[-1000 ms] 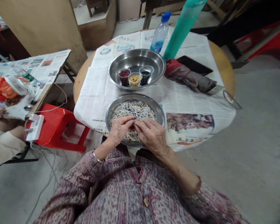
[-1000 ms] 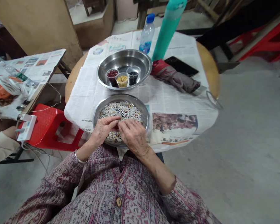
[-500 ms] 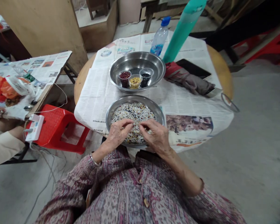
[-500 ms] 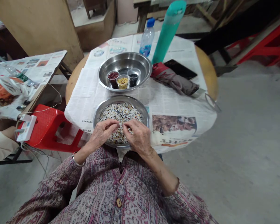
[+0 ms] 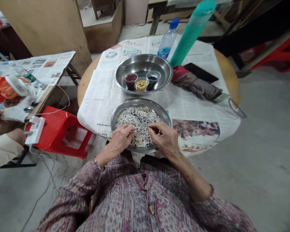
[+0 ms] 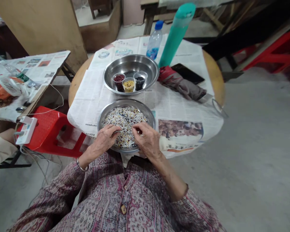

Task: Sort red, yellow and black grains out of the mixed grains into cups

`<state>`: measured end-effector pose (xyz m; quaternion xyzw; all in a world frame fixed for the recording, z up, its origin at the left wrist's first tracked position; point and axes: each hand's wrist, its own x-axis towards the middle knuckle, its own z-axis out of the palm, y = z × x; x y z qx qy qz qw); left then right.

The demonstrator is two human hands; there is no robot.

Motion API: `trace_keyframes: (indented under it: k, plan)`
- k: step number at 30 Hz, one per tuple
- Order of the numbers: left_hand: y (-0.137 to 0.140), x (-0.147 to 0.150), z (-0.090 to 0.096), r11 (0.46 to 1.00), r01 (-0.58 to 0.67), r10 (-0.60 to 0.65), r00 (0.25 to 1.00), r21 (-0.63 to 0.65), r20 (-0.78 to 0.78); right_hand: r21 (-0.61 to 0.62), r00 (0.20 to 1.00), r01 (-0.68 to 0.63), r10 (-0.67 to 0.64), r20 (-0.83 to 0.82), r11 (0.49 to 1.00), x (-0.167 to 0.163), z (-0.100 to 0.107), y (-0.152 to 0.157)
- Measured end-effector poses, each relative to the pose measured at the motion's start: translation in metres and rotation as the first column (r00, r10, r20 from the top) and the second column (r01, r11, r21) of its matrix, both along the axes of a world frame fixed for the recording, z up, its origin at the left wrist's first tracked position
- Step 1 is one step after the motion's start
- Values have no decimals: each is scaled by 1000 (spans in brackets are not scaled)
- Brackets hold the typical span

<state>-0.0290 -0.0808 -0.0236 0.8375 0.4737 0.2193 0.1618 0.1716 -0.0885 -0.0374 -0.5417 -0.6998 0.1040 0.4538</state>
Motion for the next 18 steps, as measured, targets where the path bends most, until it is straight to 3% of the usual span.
trace_keyframes:
  k: [4,9,18]
  plan:
    - [0,1,0,1000,-1,2,999,23,-49,9,980,3,-5,200,1000,3,-2,6]
    - [-2,3,-1,999,-5,10,994,48,-105,15,879,-28,18,477,999,-1,4,17]
    - [-2,3,-7,998,-12,16,997,55,-77,-24,834,9,6,552,1000,-11,4,41]
